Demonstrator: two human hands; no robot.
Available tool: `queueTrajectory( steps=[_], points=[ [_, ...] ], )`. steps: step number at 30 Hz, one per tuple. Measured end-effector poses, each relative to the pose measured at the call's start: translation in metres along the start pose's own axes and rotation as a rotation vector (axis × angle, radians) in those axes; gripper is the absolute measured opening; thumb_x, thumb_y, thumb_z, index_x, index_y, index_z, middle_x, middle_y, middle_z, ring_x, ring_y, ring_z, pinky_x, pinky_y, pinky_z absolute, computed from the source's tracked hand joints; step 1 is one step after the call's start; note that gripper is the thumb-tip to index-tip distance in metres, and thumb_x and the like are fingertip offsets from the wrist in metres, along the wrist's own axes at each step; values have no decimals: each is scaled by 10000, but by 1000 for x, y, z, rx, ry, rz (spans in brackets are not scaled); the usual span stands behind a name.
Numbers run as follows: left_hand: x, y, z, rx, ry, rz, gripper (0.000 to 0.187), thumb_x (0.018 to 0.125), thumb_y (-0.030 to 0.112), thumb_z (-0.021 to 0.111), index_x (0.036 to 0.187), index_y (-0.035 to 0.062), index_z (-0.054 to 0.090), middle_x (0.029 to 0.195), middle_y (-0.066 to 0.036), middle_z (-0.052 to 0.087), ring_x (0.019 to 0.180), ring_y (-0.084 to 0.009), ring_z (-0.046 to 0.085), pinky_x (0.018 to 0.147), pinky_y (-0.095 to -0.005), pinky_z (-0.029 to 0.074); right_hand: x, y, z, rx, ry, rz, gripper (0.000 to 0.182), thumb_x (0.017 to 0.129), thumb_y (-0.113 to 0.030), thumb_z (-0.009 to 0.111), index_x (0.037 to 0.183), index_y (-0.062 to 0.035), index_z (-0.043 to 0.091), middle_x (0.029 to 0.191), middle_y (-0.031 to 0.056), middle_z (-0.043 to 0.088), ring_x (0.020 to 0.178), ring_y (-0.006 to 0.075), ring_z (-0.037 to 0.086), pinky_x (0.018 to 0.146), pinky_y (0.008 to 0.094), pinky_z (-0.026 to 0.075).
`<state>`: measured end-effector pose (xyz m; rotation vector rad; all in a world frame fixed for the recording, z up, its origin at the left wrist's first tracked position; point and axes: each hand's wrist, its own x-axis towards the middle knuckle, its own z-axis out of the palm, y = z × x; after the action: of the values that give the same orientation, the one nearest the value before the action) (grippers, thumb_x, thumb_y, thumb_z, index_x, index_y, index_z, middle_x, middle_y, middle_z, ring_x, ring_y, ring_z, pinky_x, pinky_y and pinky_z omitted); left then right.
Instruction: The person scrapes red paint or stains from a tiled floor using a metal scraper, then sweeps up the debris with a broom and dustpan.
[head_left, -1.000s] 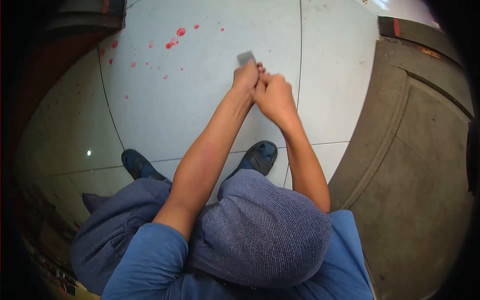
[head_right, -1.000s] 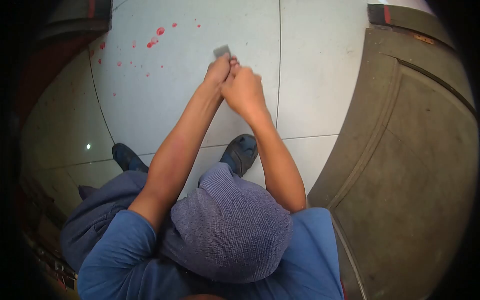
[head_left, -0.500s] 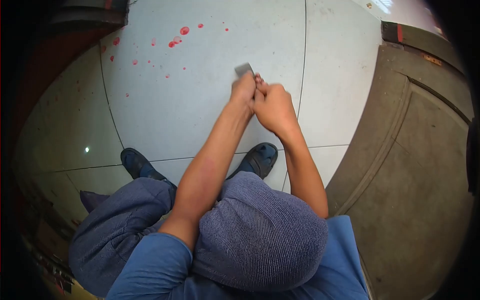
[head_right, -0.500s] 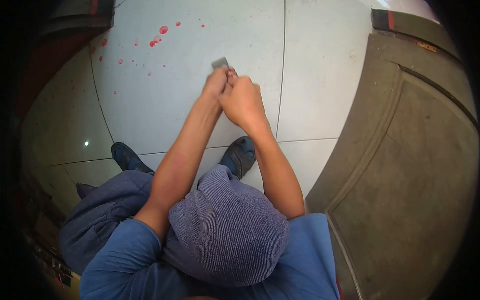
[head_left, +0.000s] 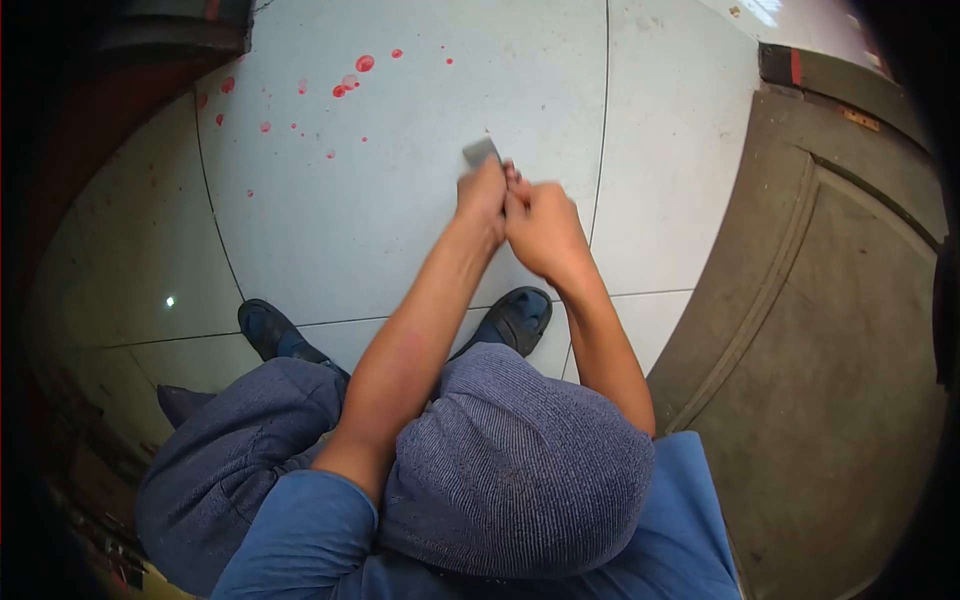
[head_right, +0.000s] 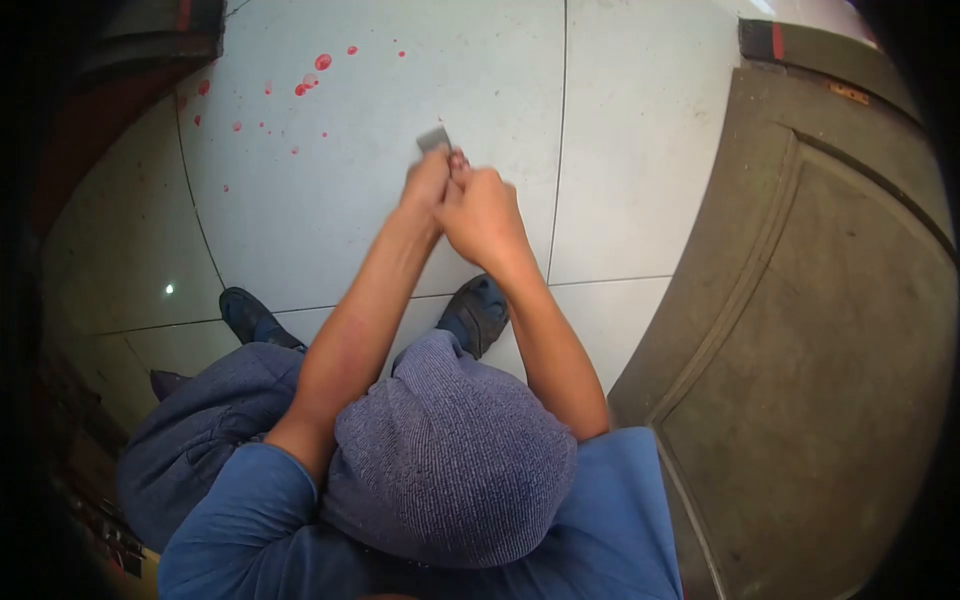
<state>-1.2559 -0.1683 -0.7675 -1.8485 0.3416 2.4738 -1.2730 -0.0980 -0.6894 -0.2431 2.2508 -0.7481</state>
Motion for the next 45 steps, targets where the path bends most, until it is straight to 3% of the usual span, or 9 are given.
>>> queueTrajectory(
  steps=[4, 11, 15, 19, 23, 32, 40, 43, 45],
  points=[
    [4, 19, 10, -8, -68, -39, 229, 940, 119, 366, 784, -8, 473, 681, -61, 468, 586, -144, 444, 517, -284, 451, 8, -21, -8, 37, 3, 63, 246, 860, -147, 501, 865, 66, 625, 693, 259, 601, 654, 341, 627, 644, 380, 473],
    [5, 17, 10, -67, -103, -87, 221, 946, 122, 340, 815, -7, 462, 685, -66, 460, 582, -148, 451, 514, -285, 450, 11, -25, -11, 15, -63, 189, 254, 871, -152, 491, 859, 54, 640, 715, 255, 617, 704, 336, 646, 672, 381, 480],
    [-3, 3, 1, 17, -81, -65, 227, 957, 131, 341, 826, -12, 460, 676, -65, 451, 585, -148, 451, 501, -288, 444, -5, -7, 6, 4, 159, -174, 277, 877, -168, 496, 807, 69, 621, 637, 220, 602, 589, 265, 608, 596, 362, 460],
    [16, 17, 12, 10, -170, -46, 168, 915, 91, 362, 831, -18, 458, 679, -69, 459, 588, -158, 454, 526, -310, 458, 14, -23, -11, 31, -43, 145, 284, 876, -181, 503, 915, 63, 642, 712, 242, 627, 664, 289, 643, 649, 354, 476],
    [6, -8, 0, 20, -76, -63, 140, 880, 60, 363, 828, -18, 467, 673, -67, 458, 594, -154, 453, 528, -303, 448, -7, 5, 2, -9, 98, -44, 283, 878, -186, 508, 850, 67, 631, 635, 199, 605, 594, 225, 592, 616, 344, 460],
    [12, -30, -3, 49, -75, -161, 235, 909, 161, 408, 762, 6, 507, 638, -54, 483, 542, -156, 461, 484, -317, 437, -19, 31, 9, -20, 191, -94, 304, 911, -184, 477, 805, 68, 609, 738, 248, 621, 672, 311, 641, 616, 388, 452],
    [-8, -79, 6, 300, -163, -176, 308, 965, 254, 394, 860, -6, 521, 683, -60, 492, 587, -157, 484, 536, -298, 471, -55, 76, -2, 131, 218, 142, 362, 931, -178, 472, 650, 37, 546, 515, 46, 503, 469, 91, 439, 446, 285, 348],
    [-14, -97, -5, 314, -115, -168, 318, 973, 264, 403, 853, -5, 524, 679, -55, 500, 594, -162, 494, 533, -304, 469, -63, 83, -4, 160, 147, 267, 255, 887, -173, 486, 889, 28, 642, 749, 259, 606, 748, 411, 624, 655, 403, 476],
    [-9, -109, -3, 263, -77, -179, 321, 974, 265, 408, 848, -5, 528, 683, -58, 506, 596, -160, 496, 529, -310, 469, -63, 81, -16, 128, 121, 331, 261, 889, -177, 480, 877, 30, 639, 754, 262, 603, 749, 411, 624, 651, 408, 474]
  ],
)
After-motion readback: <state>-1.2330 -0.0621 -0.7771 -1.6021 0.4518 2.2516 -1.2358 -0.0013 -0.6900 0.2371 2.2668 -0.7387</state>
